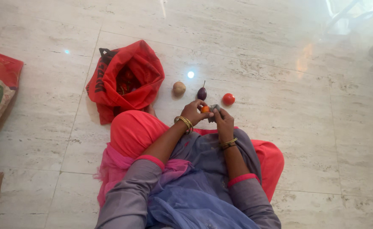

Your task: The person sits on the floor and peels a potato using a peeler, then places it on the floor. They then pick up a tomato and peel it with the same tool, placing it next to the potato. Finally, they pick up another potato and begin peeling it.

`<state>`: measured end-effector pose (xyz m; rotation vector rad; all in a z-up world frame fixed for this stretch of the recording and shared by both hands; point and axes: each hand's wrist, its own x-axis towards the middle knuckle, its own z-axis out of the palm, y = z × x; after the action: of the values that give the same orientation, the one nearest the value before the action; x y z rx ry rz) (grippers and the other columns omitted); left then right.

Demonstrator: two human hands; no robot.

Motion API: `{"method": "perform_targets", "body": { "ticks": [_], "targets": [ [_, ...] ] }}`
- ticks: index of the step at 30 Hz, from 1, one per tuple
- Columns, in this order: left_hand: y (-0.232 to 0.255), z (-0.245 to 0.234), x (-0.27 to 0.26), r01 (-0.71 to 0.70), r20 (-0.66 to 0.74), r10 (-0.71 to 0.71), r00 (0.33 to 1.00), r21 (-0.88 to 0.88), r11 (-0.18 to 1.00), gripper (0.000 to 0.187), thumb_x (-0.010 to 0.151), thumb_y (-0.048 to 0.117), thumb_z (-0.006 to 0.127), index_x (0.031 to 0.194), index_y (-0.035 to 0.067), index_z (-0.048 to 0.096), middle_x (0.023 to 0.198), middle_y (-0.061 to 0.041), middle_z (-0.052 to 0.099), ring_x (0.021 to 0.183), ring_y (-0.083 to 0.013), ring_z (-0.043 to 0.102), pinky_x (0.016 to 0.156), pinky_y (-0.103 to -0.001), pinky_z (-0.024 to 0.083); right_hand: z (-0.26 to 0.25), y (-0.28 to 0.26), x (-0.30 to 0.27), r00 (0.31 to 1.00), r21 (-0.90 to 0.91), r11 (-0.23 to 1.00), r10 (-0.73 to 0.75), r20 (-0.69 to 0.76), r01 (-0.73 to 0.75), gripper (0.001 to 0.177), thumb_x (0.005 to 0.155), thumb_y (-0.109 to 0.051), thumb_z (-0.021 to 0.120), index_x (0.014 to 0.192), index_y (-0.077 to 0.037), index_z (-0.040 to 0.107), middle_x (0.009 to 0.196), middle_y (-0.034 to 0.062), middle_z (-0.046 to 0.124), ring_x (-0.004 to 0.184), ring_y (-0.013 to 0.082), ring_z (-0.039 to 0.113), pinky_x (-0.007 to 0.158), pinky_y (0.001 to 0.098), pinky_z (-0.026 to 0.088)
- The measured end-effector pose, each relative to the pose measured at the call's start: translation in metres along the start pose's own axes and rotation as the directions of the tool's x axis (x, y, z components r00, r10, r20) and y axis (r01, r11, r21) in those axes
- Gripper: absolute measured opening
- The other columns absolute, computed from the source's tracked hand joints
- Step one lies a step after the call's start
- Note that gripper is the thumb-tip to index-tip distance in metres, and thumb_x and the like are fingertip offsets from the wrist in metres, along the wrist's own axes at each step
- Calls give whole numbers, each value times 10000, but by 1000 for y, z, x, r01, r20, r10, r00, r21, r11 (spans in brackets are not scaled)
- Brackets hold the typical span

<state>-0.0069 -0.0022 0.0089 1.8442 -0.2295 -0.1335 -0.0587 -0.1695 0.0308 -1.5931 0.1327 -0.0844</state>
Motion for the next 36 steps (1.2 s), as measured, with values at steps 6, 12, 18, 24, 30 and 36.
{"method": "perform_targets", "body": {
  "ticks": [6, 12, 18, 24, 30, 36],
  "targets": [
    [29, -13, -7, 140, 62, -133, 989, -117, 983, 643, 670, 480, 909, 1100, 60, 679, 941, -112, 744, 786, -202, 745, 701, -333, 609, 6, -16, -9, 988, -195, 974, -135, -78, 118, 246, 1011, -155, 656, 1169, 22, 717, 830, 7, 683, 739, 58, 599, 651, 232, 504],
    [34, -10, -11, -100, 170, 113, 979, -83, 992, 660, 687, 450, 921, 1176, 79, 676, 1050, -98, 752, 821, -185, 747, 742, -317, 614, 7, -63, -20, 975, -244, 959, -181, -130, 146, 245, 995, -150, 678, 1154, 31, 717, 932, 24, 717, 847, 60, 625, 744, 226, 521],
    [44, -10, -12, -49, 150, 74, 986, -161, 986, 616, 729, 425, 887, 1198, 85, 676, 1107, -105, 730, 840, -191, 766, 770, -329, 624, -23, -182, -42, 932, 420, 832, -314, -181, 362, 173, 1066, -64, 601, 1219, 2, 645, 1235, 122, 674, 1168, 227, 662, 1026, 386, 571],
    [34, -2, 6, 19, 58, -9, 998, -160, 987, 597, 738, 398, 884, 1192, 76, 669, 1117, -126, 747, 855, -204, 760, 774, -331, 620, -28, -164, -42, 888, 304, 836, -404, -221, 456, 163, 1067, -2, 629, 1228, 3, 657, 1282, 103, 677, 1221, 208, 651, 1093, 382, 554],
    [17, -2, 11, 107, -65, -113, 991, -96, 990, 582, 733, 359, 893, 1186, 71, 668, 1133, -158, 725, 886, -217, 749, 774, -341, 617, -6, -88, -5, 992, -9, 994, -108, -61, 107, 233, 992, -81, 685, 1203, 15, 708, 1107, 50, 720, 999, 108, 642, 889, 260, 530],
    [26, -5, 11, 191, 33, -188, 982, -136, 972, 624, 697, 319, 900, 1205, 83, 626, 1162, -135, 704, 872, -220, 755, 753, -328, 615, 11, -82, 2, 973, -343, 911, -227, 41, 227, 230, 958, -81, 696, 1178, -13, 710, 1163, 80, 723, 1037, 144, 690, 891, 271, 565]
  ]
}}
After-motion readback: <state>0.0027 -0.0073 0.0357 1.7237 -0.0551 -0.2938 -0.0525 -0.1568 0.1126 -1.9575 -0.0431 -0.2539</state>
